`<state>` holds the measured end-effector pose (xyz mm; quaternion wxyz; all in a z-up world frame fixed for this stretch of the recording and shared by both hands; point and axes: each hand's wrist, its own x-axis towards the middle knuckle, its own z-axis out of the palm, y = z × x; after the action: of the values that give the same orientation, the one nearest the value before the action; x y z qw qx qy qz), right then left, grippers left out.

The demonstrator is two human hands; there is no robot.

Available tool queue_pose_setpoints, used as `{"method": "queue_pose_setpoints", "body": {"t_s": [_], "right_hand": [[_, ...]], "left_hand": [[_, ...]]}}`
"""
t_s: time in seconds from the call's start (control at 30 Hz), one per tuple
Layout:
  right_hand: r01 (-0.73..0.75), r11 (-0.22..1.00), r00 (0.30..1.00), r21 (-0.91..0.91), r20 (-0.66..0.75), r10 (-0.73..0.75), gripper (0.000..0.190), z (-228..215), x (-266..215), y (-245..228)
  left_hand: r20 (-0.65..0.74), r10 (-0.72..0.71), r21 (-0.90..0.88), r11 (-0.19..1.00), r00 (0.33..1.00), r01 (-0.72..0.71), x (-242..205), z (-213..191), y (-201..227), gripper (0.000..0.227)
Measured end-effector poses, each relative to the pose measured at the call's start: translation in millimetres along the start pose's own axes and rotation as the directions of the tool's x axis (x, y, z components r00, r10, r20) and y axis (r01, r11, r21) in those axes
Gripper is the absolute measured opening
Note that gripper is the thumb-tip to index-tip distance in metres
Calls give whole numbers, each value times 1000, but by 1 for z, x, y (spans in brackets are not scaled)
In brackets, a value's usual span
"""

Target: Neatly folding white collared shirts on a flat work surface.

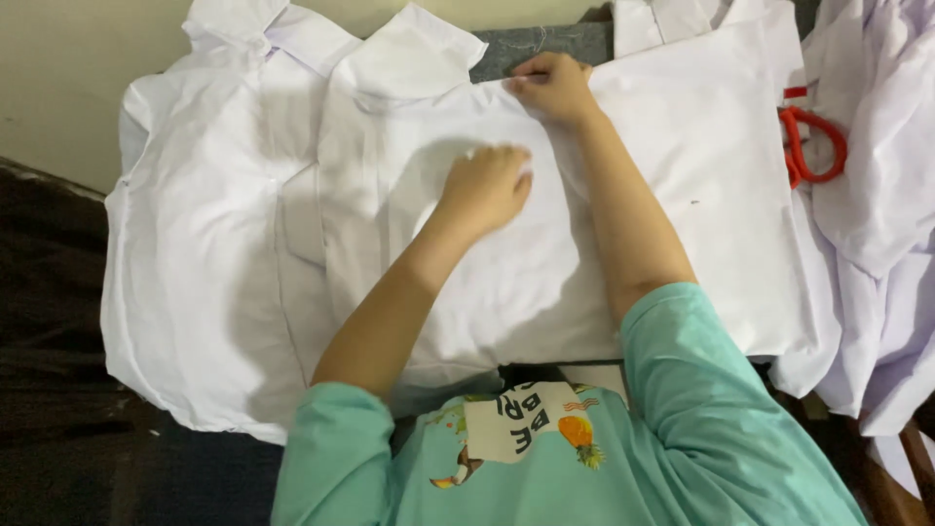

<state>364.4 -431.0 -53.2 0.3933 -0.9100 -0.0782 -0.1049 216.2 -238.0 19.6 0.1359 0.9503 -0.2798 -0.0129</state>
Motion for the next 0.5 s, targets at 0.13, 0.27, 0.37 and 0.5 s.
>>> {"method": "queue_pose_setpoints", "body": {"t_s": [0.13,0.27,0.37,0.5], "right_hand": [[29,1000,999,-6,-36,-29,22,9,-3,0],[-7,1000,995,4,-97,7,10,11,2,2],[13,995,988,103,-153,3,10,12,4,16],[13,966,962,257,-268,59,8,19,14,34]], "left_hand": [[-391,-238,-94,971,889,219,79,35,-37,38],[-497,-349,-148,936,795,318,88,71,-57,50],[-498,-322,-120,945,805,304,81,77,-55,58],[-472,-316,-157,949,823,274,81,80,-62,59]]}}
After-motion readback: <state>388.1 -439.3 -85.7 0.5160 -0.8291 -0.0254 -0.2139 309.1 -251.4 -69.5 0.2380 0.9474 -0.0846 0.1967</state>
